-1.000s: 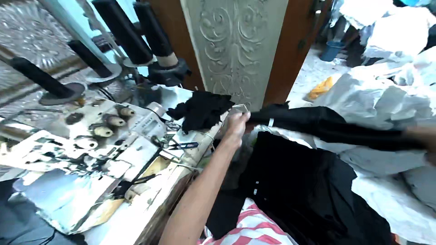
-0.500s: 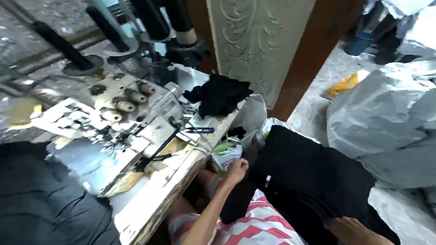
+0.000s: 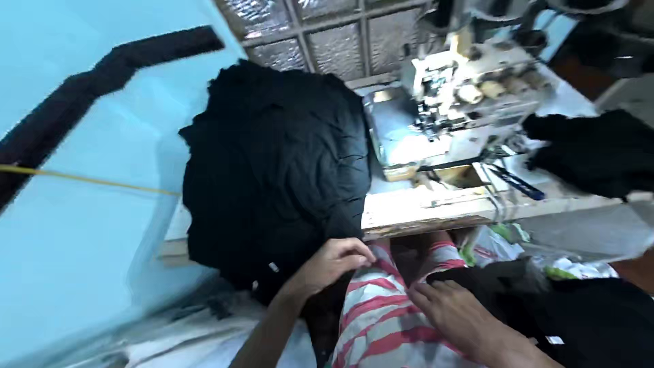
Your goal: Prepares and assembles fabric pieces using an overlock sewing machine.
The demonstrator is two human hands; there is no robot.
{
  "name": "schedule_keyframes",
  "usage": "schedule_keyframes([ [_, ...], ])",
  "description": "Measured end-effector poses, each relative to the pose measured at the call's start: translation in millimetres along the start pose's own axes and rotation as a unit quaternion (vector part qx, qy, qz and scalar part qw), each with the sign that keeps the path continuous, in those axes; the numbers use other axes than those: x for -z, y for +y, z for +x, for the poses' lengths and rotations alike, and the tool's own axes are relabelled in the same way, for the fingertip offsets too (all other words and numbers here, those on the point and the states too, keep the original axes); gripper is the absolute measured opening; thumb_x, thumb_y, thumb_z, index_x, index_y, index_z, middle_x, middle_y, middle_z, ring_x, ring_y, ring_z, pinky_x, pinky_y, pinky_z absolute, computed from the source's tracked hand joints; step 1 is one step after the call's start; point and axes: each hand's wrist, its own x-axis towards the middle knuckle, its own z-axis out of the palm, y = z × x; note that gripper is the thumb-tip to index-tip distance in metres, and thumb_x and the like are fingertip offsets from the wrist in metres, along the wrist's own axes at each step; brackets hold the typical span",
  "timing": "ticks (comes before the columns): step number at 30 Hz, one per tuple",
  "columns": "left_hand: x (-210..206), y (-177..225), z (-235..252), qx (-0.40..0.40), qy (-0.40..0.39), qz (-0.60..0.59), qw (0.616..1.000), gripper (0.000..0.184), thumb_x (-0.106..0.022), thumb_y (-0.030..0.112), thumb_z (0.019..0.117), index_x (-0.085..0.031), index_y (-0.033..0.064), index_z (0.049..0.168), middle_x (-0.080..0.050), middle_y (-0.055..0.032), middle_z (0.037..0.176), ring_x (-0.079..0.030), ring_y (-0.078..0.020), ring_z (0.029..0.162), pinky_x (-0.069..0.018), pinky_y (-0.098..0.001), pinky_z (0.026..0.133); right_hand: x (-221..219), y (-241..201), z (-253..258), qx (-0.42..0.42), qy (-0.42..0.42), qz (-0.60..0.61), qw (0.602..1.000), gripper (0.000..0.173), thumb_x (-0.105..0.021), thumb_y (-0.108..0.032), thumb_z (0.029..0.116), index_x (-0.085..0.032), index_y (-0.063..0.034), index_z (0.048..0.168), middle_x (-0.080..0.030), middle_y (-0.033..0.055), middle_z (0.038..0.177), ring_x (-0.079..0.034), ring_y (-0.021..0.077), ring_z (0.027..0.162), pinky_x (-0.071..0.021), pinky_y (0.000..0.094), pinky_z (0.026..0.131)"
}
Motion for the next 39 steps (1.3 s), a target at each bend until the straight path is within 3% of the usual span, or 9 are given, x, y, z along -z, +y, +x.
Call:
schedule_keyframes([
  [5,82.7,21.4,-83.2,-0.025,0.27,0.111,0.956,0.012,-0.062,0.013,0.0945,-0.074,0.0133,0.095,-0.075,0.0059,0.098,-0.073,-0.0069,0.085,-0.0624,-0.0271,0.079,-6.1,-51.2,55.9,0.18,-0.025,0.019,0.983,0.02,-0.072,0.004,0.0837,-0.074,-0.0002,0.103,-0.073,0.0173,0.092,-0.072,0.0338,0.077,-0.0598,0.0466,0.066],
  [9,108.5,24.5,-99.1,-0.007,0.393,0.214,0.894,0.012,-0.061,0.003,0.0949,-0.07,0.0001,0.103,-0.073,0.0013,0.097,-0.068,0.0007,0.073,-0.0594,-0.0183,0.071,-12.3,-73.9,72.9,0.235,-0.056,0.025,0.97,0.013,-0.073,0.002,0.0831,-0.074,-0.0005,0.096,-0.071,0.0162,0.083,-0.072,0.0322,0.072,-0.0589,0.0436,0.063],
  [14,111.3,5.0,-79.5,-0.06,0.356,0.335,0.87,0.014,-0.063,0.004,0.0956,-0.072,-0.0051,0.101,-0.072,-0.0128,0.1,-0.068,-0.0084,0.073,-0.0596,-0.0239,0.069,-10.4,-76.1,88.6,0.234,-0.041,-0.012,0.971,0.017,-0.074,0.003,0.0803,-0.075,-0.0022,0.096,-0.072,0.0143,0.083,-0.071,0.0304,0.069,-0.0583,0.0424,0.06],
  [19,96.7,3.8,-36.0,-0.132,0.307,0.412,0.848,0.013,-0.063,0.002,0.0944,-0.075,-0.0016,0.098,-0.074,-0.0147,0.1,-0.072,-0.0228,0.082,-0.0604,-0.0382,0.074,18.3,-67.9,120.2,0.206,0.073,-0.032,0.975,0.014,-0.068,-0.003,0.0846,-0.075,-0.0054,0.096,-0.074,0.0114,0.089,-0.071,0.028,0.069,-0.0585,0.0407,0.058],
  [26,101.4,-0.7,24.1,-0.081,0.201,0.472,0.855,0.024,-0.071,0.021,0.0944,-0.074,-0.0005,0.105,-0.072,-0.0164,0.106,-0.072,-0.0329,0.084,-0.0565,-0.0512,0.071,1.8,-66.8,189.6,0.098,0.132,-0.143,0.976,0.031,-0.071,-0.01,0.0894,-0.073,0.0035,0.117,-0.072,0.0204,0.121,-0.072,0.0319,0.069,-0.0575,0.0418,0.058],
  [29,97.7,-1.1,42.0,-0.067,0.142,0.502,0.85,0.021,-0.07,0.015,0.0932,-0.073,-0.0005,0.107,-0.069,-0.0172,0.11,-0.07,-0.0349,0.082,-0.0556,-0.0519,0.068,-20.8,-69.6,200.7,0.085,0.142,-0.154,0.974,0.03,-0.074,-0.013,0.0868,-0.074,0.0057,0.11,-0.073,0.022,0.107,-0.07,0.0331,0.067,-0.0561,0.0429,0.057],
  [31,99.5,-3.6,52.7,-0.095,0.149,0.538,0.824,0.011,-0.064,0.007,0.0921,-0.07,-0.0025,0.092,-0.067,-0.0181,0.095,-0.068,-0.0355,0.072,-0.0528,-0.05,0.059,-23.8,-72.6,202.1,0.08,0.145,-0.168,0.972,0.032,-0.072,-0.012,0.0873,-0.073,0.0063,0.113,-0.073,0.0225,0.11,-0.07,0.0317,0.066,-0.0554,0.0412,0.056],
  [35,137.6,29.1,72.0,-0.067,0.244,0.542,0.801,0.02,-0.056,0.005,0.0971,-0.072,-0.0062,0.101,-0.07,-0.0231,0.105,-0.071,-0.0429,0.088,-0.0549,-0.0595,0.071,-24.4,-71.9,201.8,0.078,0.142,-0.169,0.972,0.034,-0.068,-0.012,0.0898,-0.073,0.0048,0.119,-0.072,0.0229,0.119,-0.072,0.0319,0.069,-0.0561,0.0414,0.058],
  [39,155.3,75.9,82.6,-0.151,0.321,0.492,0.795,0.02,-0.053,0.004,0.099,-0.071,-0.0051,0.1,-0.071,-0.0213,0.098,-0.071,-0.0381,0.09,-0.0544,-0.0546,0.076,-17.2,-70.8,204.3,0.074,0.122,-0.118,0.983,0.028,-0.069,-0.01,0.0898,-0.074,0.0042,0.113,-0.071,0.0244,0.119,-0.073,0.0334,0.069,-0.0569,0.0432,0.058],
])
